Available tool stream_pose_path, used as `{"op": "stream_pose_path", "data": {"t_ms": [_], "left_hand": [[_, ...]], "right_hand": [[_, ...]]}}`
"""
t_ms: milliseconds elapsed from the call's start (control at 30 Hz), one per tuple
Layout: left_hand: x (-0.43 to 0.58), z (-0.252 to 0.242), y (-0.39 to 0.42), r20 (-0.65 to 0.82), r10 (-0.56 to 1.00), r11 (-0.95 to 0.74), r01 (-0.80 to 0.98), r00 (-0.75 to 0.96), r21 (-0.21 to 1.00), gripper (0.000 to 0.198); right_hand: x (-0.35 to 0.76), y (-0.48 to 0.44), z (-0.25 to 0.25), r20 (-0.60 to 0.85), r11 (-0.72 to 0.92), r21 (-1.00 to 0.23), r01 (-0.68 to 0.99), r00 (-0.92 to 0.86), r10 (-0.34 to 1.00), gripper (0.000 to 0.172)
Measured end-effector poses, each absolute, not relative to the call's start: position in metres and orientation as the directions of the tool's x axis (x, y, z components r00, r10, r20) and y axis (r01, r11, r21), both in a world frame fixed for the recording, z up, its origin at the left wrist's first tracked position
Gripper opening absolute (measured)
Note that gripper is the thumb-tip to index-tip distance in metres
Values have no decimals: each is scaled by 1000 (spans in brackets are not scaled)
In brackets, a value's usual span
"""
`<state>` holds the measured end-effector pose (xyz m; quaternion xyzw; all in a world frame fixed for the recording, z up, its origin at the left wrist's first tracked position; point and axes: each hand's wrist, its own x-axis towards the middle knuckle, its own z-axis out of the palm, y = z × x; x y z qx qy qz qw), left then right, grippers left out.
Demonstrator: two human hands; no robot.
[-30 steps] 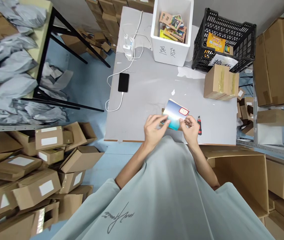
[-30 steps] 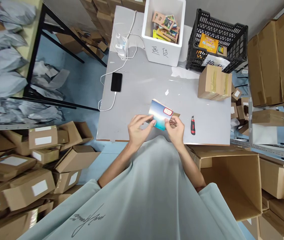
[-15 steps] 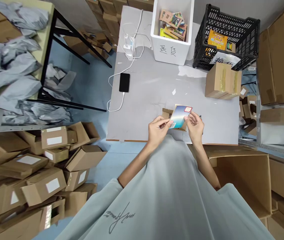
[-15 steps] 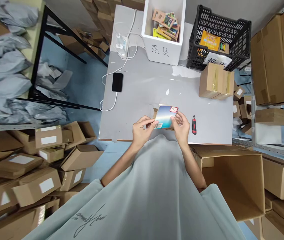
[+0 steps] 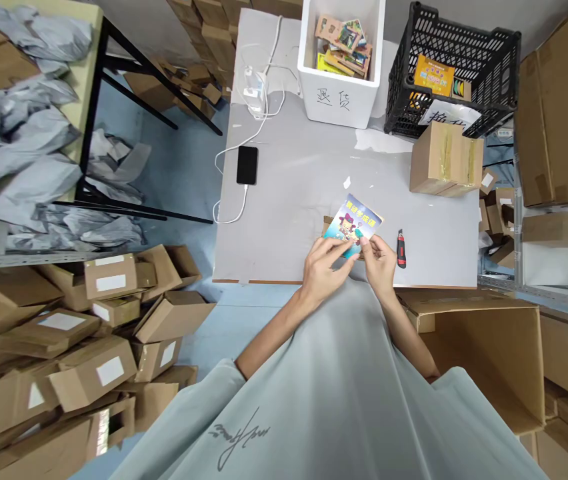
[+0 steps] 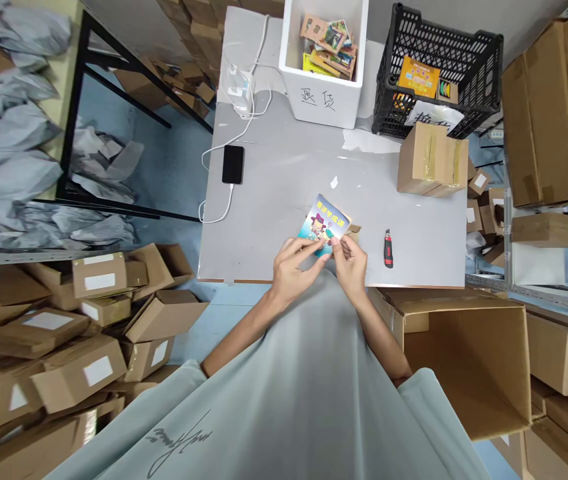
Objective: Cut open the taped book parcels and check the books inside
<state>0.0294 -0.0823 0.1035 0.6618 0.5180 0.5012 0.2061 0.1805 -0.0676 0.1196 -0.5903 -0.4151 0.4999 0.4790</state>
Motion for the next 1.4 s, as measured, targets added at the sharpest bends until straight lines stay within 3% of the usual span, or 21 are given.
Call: {"op": "stream_pose_path", "data": {"t_ms": [133,267,367,533,600,700,833,933,1100,1267,1400], "left_hand": [[8,108,-72,167,962,-72,387,-216,919,41],[-9,104,-60,-44,995,58,161,-87,985,44],[-12,103,-56,-1,998,12,179,-58,984,40],[-13,105,-56,240,967,-185,411,-87,893,25],[-14,105,-55,282,956,-218,447,-81,868,25],[-15,104,-55,209,975,-156,425,-80,892,28],[-15,104,-56,27,996,-7,242,-81,970,46],[-15,104,-56,-7,998,18,190,-56,982,47],[-13,101,-52,-46,998,52,147,-43,988,52],[-9,95,-45,-195,977,198,29,-82,980,63],[-11,92,-44,-202,976,205,24,-79,979,70]], "right_hand": [[202,-56,124,-195,-198,-979,58,57,979,51],[209,-53,120,-199,-200,-978,67,16,980,51],[209,-53,119,-149,-152,-987,46,63,987,42],[212,-52,126,57,50,-992,119,57,997,12],[213,-51,127,81,74,-986,147,44,996,12],[212,-51,126,31,14,-982,188,89,996,18],[214,-50,124,-39,-72,-982,174,182,982,34],[220,-48,121,-71,-94,-981,172,140,988,26],[228,-45,108,-180,-187,-973,136,62,982,37],[221,-47,101,-309,-311,-946,85,36,950,48],[218,-49,99,-280,-283,-954,105,37,959,58]]}}
